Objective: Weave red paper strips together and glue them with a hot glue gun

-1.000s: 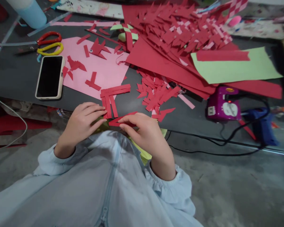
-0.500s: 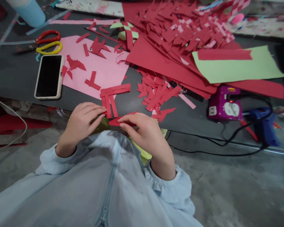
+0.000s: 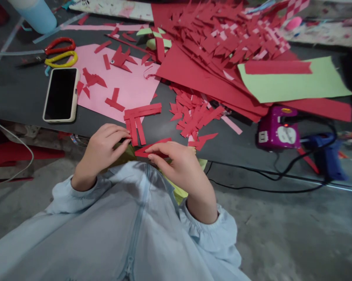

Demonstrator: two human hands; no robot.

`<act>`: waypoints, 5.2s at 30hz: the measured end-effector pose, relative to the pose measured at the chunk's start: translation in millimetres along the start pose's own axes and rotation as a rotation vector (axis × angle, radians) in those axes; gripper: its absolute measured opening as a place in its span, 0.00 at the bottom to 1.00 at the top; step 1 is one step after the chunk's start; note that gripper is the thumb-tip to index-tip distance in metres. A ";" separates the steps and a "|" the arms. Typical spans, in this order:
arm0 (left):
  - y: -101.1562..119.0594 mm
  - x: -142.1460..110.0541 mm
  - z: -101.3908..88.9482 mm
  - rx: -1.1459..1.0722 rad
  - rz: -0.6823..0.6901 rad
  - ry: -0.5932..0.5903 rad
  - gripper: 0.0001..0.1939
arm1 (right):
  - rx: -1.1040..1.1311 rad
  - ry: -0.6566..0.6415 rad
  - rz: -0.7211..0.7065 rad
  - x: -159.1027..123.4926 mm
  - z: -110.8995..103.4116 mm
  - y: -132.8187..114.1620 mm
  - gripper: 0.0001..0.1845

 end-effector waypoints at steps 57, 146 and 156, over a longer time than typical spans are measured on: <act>-13.1 -1.2 12.0 -0.115 0.021 0.017 0.14 | 0.507 -0.364 0.232 57.0 17.6 7.0 0.05; 41.0 -20.8 3.4 0.106 0.189 0.181 0.12 | -0.230 0.091 0.068 82.2 -3.8 11.6 0.06; 38.7 -17.4 -1.2 0.076 0.137 0.216 0.10 | -0.268 0.057 0.069 83.8 -2.4 8.5 0.06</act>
Point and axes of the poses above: each hand's wrist, its own x-axis towards the middle knuckle, its own z-axis out of the palm, y = z × x, the point moved 7 cm from there along x, towards the middle knuckle, and after that the axes turned 12 degrees about x, right-handed, at the moved point
